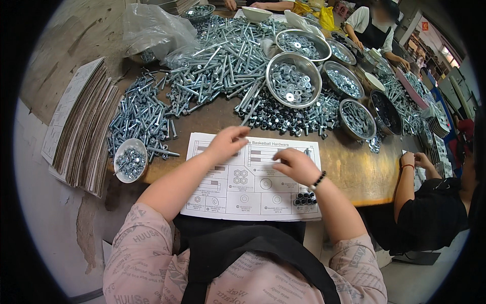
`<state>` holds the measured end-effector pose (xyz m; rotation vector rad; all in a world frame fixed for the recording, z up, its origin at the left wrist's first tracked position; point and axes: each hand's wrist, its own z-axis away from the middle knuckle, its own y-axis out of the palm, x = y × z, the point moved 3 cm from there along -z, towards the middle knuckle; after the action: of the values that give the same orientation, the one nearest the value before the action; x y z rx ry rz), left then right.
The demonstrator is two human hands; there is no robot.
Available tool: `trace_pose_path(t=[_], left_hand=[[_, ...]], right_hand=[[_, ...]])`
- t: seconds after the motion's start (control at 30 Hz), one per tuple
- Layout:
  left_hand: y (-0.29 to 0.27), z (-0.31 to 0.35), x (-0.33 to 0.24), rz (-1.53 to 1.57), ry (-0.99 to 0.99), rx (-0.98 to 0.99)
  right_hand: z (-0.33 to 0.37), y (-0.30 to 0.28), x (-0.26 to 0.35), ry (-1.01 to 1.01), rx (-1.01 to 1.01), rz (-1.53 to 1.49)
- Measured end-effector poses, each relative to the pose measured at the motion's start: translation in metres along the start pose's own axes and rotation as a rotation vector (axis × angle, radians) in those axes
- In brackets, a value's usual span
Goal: The person sorts metal fasteners from a large pile on a table into specific sections on a printed layout sheet. They pick bolts, nuts, and washers by hand and place them into designated areas on the sheet, repeating the process for multiple sets.
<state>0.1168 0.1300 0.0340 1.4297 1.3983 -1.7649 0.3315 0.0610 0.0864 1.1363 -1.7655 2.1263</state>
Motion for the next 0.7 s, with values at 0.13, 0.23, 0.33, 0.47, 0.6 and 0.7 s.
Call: trace_pose_path(t=[0.13,0.23,0.33,0.47,0.6,0.7], left_hand=[[-0.022,-0.031,0.008,-0.239,-0.05,-0.14],[-0.02,-0.054,0.007,-0.556,-0.097,-0.216],[-0.01,-0.073,0.01,-0.69,-0.161,-0.242],[-0.001,-0.098,0.018,-0.778,-0.216,-0.284],[0.005,-0.112,0.02,-0.798,-0.211,-0.332],[0.007,-0.122,0.021,-0.823,-0.203,-0.371]], right_hand=[[-0.039,0.025,0.011,0.088,0.132,-0.157],[-0.051,0.044,0.003,0.121,0.152,-0.208],[-0.054,0.054,0.0,0.11,0.135,-0.132],[-0.053,0.056,0.0,0.12,0.133,-0.153],[-0.052,0.052,0.005,0.152,0.134,-0.107],[-0.052,0.054,0.001,0.155,0.132,-0.108]])
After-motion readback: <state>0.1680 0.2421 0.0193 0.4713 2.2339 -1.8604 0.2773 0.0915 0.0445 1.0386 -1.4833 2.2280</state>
